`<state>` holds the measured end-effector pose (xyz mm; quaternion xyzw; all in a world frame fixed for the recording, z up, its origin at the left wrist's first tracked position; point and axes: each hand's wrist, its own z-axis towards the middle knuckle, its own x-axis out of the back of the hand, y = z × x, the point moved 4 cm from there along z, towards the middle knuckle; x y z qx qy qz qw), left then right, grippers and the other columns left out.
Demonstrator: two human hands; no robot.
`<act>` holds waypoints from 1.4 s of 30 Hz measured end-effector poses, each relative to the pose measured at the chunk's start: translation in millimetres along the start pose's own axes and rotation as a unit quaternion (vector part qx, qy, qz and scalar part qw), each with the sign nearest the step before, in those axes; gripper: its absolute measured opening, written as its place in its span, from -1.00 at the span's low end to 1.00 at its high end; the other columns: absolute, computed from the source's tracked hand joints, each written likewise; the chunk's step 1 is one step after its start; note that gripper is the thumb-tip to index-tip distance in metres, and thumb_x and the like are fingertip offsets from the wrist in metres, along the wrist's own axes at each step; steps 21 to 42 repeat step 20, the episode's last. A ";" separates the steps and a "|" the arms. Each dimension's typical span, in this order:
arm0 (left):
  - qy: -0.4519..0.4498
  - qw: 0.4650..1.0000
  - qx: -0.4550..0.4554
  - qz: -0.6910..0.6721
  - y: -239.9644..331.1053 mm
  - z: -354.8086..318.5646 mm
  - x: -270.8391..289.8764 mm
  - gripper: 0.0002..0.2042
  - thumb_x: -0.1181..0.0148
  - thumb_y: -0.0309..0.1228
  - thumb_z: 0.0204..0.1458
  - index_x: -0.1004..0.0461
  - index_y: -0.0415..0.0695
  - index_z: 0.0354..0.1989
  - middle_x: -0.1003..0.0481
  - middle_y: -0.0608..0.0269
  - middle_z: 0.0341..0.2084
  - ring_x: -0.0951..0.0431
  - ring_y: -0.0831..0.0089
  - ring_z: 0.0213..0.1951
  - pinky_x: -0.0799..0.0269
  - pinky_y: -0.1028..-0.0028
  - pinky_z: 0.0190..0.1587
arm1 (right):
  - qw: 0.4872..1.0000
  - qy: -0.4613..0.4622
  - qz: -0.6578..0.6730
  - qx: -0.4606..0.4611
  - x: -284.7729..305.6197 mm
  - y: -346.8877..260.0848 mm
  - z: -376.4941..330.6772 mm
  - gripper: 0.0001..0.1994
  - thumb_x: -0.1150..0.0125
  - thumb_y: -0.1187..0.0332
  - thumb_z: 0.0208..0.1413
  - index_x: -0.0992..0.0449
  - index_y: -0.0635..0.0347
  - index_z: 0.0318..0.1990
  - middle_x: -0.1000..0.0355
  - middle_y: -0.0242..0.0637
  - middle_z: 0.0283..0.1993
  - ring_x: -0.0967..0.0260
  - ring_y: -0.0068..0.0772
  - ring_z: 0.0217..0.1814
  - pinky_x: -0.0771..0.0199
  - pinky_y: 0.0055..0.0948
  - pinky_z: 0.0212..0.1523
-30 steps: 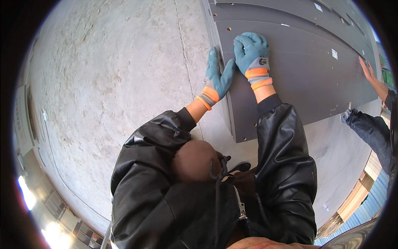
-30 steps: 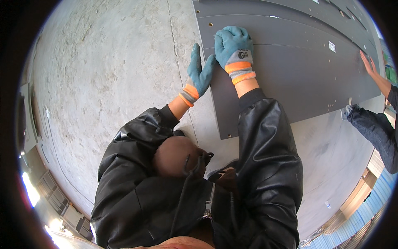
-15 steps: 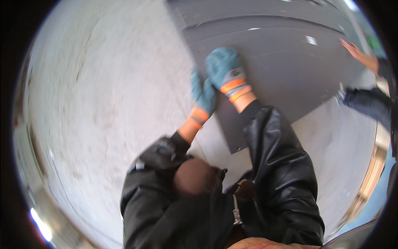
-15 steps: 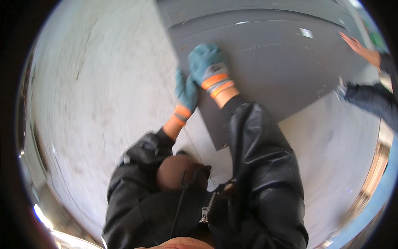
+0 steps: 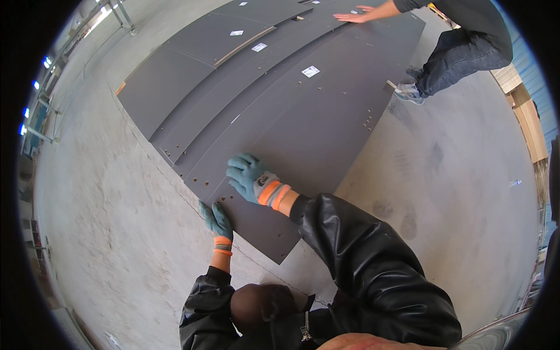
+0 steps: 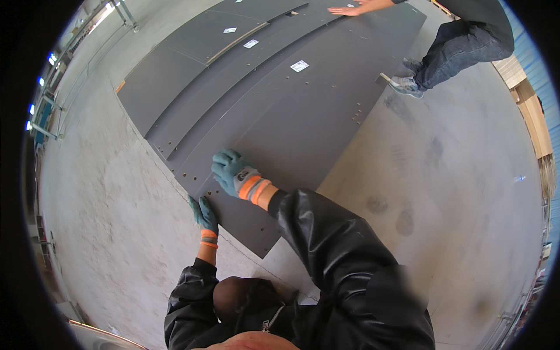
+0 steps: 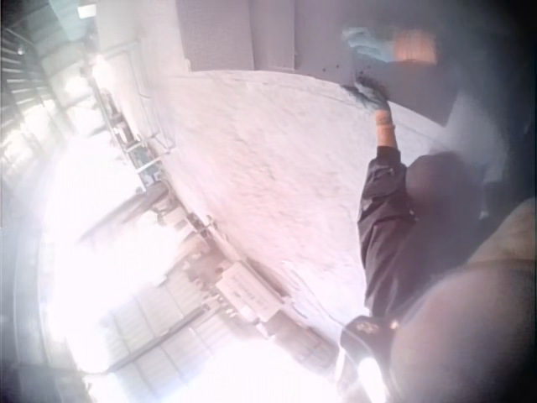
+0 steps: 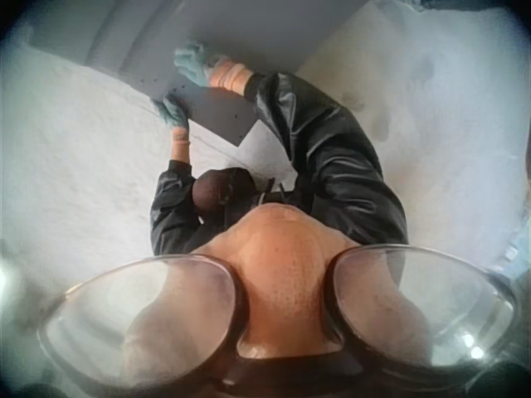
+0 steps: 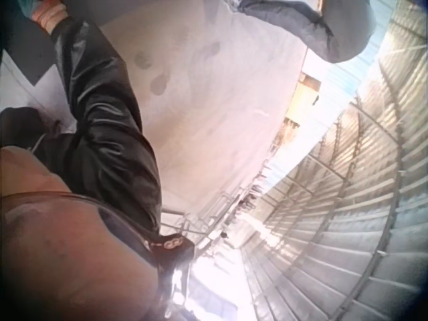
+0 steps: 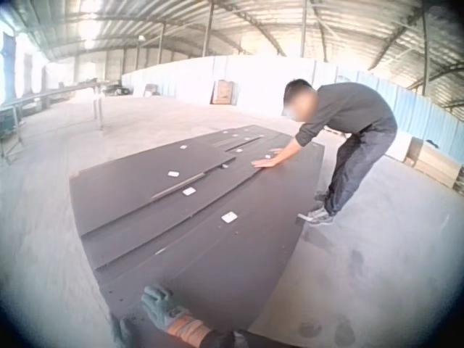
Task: The person wipes a large gray panel with a cloth, then uses a utility knife to trim edges and a marker to mark holes. The person stacks the finished panel with others on the floor.
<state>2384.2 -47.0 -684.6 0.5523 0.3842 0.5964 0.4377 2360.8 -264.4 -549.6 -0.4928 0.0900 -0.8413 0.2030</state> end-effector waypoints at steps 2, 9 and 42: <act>-0.012 0.999 -0.012 0.041 -0.9 5.1 7.7 -0.31 -0.03 -0.17 0.45 -0.06 -0.46 0.54 -0.15 -0.31 0.52 -0.17 -0.03 0.53 -0.04 0.22 0.56 | 0.999 0.016 -0.024 -0.031 21.9 20.4 -16.3 -0.74 -0.39 0.22 0.13 -0.60 0.08 -0.09 -0.42 -0.18 0.24 -0.33 -0.02 0.33 -0.42 -0.06 0.31; -0.038 0.970 -0.013 0.241 33.4 12.1 26.6 -0.28 -0.03 -0.09 0.43 -0.09 -0.42 0.54 -0.11 -0.31 0.54 -0.11 -0.12 0.56 0.00 0.17 0.58 | 0.996 0.014 -0.050 -0.069 24.7 44.4 -49.1 -0.58 -0.30 0.05 0.19 -0.56 0.13 0.07 -0.44 -0.14 0.26 -0.29 0.04 0.40 -0.26 0.05 0.44; -0.002 0.905 -0.071 0.419 76.8 65.3 58.2 -0.17 -0.20 0.09 0.27 -0.14 -0.20 0.56 -0.06 -0.22 0.57 -0.04 -0.16 0.57 -0.04 0.07 0.57 | 0.998 0.041 -0.016 -0.043 20.8 53.1 -47.5 -0.54 -0.40 0.05 0.10 -0.54 0.10 0.06 -0.42 -0.09 0.22 -0.30 0.12 0.36 -0.22 0.16 0.42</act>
